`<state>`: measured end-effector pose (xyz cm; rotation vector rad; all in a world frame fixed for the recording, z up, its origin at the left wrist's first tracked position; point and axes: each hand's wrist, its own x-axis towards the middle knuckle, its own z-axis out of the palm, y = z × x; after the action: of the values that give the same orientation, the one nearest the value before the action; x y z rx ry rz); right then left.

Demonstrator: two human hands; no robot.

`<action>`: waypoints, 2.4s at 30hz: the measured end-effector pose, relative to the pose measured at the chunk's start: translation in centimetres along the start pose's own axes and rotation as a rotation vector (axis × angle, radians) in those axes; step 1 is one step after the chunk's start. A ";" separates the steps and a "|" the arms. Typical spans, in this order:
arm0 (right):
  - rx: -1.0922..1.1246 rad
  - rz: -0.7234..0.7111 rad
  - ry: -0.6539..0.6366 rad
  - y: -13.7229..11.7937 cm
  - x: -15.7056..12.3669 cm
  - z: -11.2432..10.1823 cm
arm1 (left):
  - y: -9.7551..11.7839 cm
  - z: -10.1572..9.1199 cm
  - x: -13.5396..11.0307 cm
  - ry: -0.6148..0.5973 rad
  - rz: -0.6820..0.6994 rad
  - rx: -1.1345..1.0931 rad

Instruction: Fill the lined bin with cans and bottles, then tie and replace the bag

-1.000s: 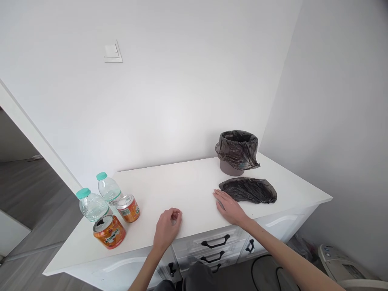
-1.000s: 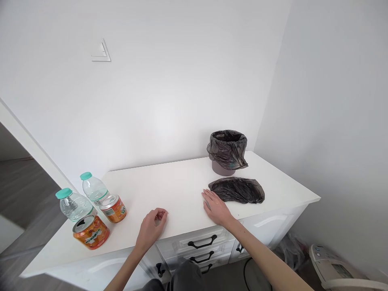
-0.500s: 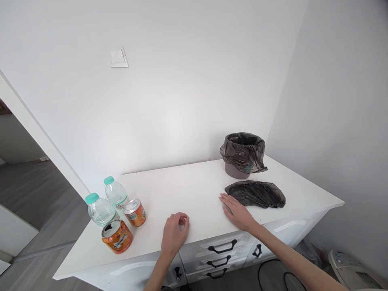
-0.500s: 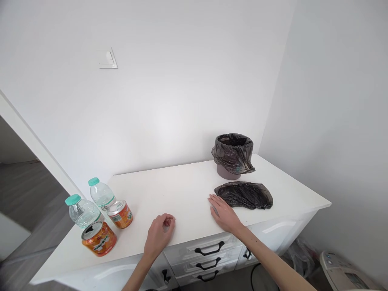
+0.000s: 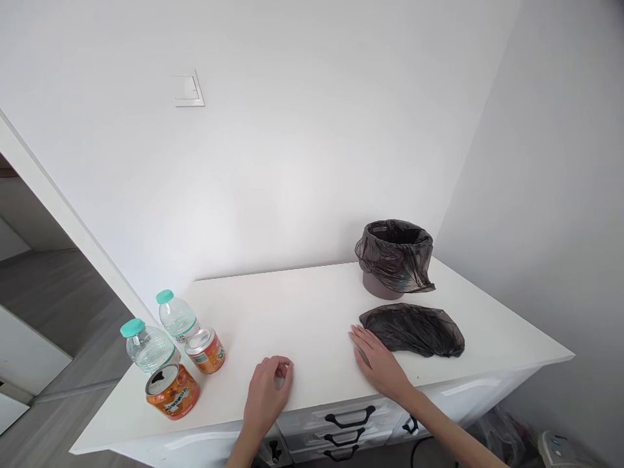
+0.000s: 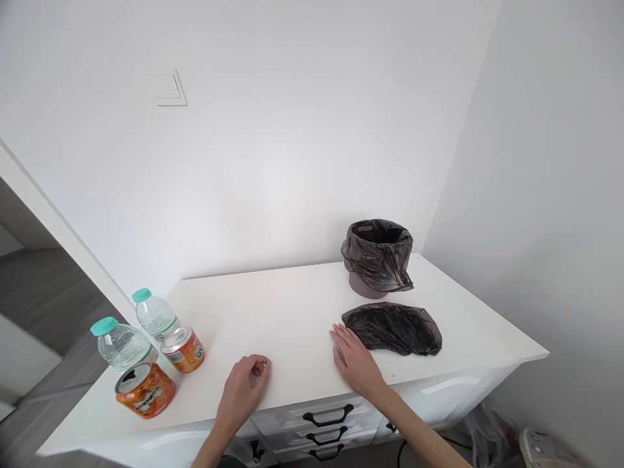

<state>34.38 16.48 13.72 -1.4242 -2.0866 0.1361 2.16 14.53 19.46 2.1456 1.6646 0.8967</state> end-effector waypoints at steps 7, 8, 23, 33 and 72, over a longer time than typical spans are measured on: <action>0.070 0.043 -0.009 0.4 -0.1 0.2 | 0.2 -0.1 0.0 -0.010 -0.032 0.011; 0.080 0.053 -0.012 0.5 -0.1 0.2 | 0.3 -0.2 -0.1 -0.007 -0.042 0.005; 0.191 0.139 -0.029 -0.5 -0.1 -0.7 | 1.4 -1.3 0.0 -0.016 -0.125 -0.082; 0.235 0.135 0.011 -0.3 -0.1 -0.7 | 1.7 -1.4 -0.1 -0.015 -0.153 -0.082; 0.358 0.172 0.063 -0.5 -0.5 -1.4 | 1.8 -18.9 -2.4 0.425 0.118 0.391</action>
<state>34.83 15.48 14.85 -1.3621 -1.7780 0.5012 -8.60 8.92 34.28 2.4550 2.0771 1.2147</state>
